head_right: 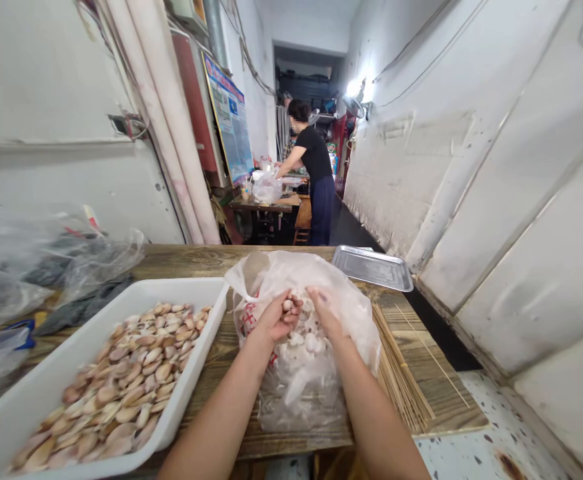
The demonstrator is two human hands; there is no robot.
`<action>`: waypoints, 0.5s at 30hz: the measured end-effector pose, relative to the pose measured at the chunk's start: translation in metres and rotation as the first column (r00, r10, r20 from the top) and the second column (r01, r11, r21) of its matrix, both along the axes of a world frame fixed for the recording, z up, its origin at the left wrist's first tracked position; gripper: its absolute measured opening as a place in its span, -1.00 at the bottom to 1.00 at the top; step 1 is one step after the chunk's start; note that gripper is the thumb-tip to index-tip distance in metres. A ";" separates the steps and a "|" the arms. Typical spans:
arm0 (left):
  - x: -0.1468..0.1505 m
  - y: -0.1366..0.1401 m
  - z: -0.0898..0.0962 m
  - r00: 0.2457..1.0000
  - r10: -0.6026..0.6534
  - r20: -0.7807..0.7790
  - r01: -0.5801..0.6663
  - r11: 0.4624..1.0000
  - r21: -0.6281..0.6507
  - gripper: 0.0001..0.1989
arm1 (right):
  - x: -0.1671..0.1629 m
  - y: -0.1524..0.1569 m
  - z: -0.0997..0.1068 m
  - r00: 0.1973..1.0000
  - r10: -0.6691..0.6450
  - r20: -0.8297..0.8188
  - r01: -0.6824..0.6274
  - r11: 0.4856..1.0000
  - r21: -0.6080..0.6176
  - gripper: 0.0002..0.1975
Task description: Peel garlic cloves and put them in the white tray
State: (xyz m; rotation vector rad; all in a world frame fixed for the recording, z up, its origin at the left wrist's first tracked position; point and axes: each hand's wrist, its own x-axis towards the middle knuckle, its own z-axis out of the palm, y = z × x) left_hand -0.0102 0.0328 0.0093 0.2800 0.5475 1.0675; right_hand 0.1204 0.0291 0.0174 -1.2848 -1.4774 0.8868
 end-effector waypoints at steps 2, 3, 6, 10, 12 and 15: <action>0.004 0.000 -0.001 0.999 -0.006 -0.032 0.004 0.999 -0.054 -0.79 | -0.002 -0.001 -0.001 0.997 0.075 0.027 -0.076 0.997 0.024 -0.54; 0.006 0.000 -0.001 0.999 -0.001 -0.050 -0.003 0.997 -0.082 -0.80 | -0.003 -0.002 -0.003 0.991 0.121 0.051 -0.123 0.992 0.035 -0.56; 0.009 -0.001 0.000 0.998 -0.001 -0.062 -0.008 0.989 -0.149 -0.81 | -0.002 -0.001 -0.007 0.977 0.172 0.127 -0.176 0.984 0.019 -0.55; 0.008 -0.001 0.002 0.998 -0.039 -0.046 0.031 0.987 -0.158 -0.79 | 0.000 0.001 -0.008 0.989 0.143 0.047 -0.139 0.987 -0.085 -0.53; 0.007 -0.001 0.002 0.998 -0.022 -0.064 0.011 0.987 -0.159 -0.79 | -0.001 0.001 -0.006 0.987 0.128 -0.093 -0.143 0.974 -0.174 -0.53; 0.005 0.001 -0.001 0.998 -0.005 -0.069 -0.006 0.987 -0.163 -0.80 | -0.002 0.002 -0.002 0.948 0.120 -0.296 -0.186 0.961 -0.206 -0.53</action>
